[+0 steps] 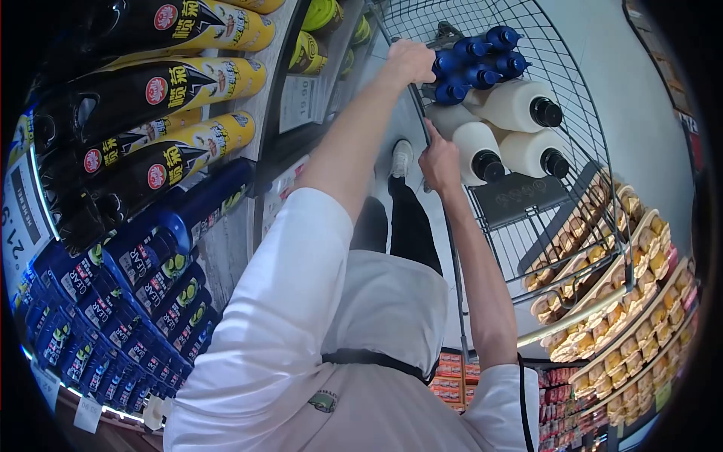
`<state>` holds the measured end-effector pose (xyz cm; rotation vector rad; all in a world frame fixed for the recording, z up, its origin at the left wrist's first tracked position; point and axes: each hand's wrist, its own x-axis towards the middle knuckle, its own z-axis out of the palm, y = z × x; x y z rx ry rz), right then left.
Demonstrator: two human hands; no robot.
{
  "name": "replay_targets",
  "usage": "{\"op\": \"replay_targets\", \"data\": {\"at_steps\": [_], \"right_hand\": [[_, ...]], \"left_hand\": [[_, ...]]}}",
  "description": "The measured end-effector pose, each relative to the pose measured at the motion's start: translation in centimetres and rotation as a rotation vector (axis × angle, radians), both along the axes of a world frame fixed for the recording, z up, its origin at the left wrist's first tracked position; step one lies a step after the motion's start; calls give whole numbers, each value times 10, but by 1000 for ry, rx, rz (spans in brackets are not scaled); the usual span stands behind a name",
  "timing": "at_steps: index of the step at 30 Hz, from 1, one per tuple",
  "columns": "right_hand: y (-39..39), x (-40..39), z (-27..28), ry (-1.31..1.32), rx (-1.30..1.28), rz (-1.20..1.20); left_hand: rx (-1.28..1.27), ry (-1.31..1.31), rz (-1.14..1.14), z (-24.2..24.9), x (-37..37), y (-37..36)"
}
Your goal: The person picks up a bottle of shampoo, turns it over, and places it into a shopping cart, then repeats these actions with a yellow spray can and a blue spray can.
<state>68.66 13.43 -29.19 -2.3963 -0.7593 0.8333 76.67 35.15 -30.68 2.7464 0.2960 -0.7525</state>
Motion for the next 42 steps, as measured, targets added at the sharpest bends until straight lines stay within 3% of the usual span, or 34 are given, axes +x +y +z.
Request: {"op": "replay_targets", "data": {"at_steps": [16,24,26,28,30,31,32,33,34,36,38,40,42], "right_hand": [[25,51,7,-8,-50,66],[32,63,18,108,-88,55],[23,63,4,99,-87,68],[22,65,9,105,-58,68],[20,63,10,86,-72,73],[7,61,-20,-44,-9,116],[-2,64,-31,-4,-84,237],[-5,59,-35,28,309,69],[-4,57,-35,46,480,50],[3,59,-30,186,397,0],[12,66,-20,359,196,-78],[25,78,-6,485,48,-120],[44,93,24,498,-129,-29]], "left_hand": [[-42,-31,75,4,38,26],[-82,-240,245,-22,33,17],[-73,-324,201,-31,23,1],[-270,-337,313,-5,8,-20],[-634,-456,570,20,-11,-46],[-737,-516,619,40,-24,-58],[-902,-428,654,77,-41,-59],[-933,-429,631,109,-61,-60],[-967,-430,612,138,-81,-60],[-1031,-402,617,197,-115,-48],[-991,-484,645,255,-150,-23],[-816,-791,812,304,-180,-11],[-571,-891,1025,347,-208,-4]]}}
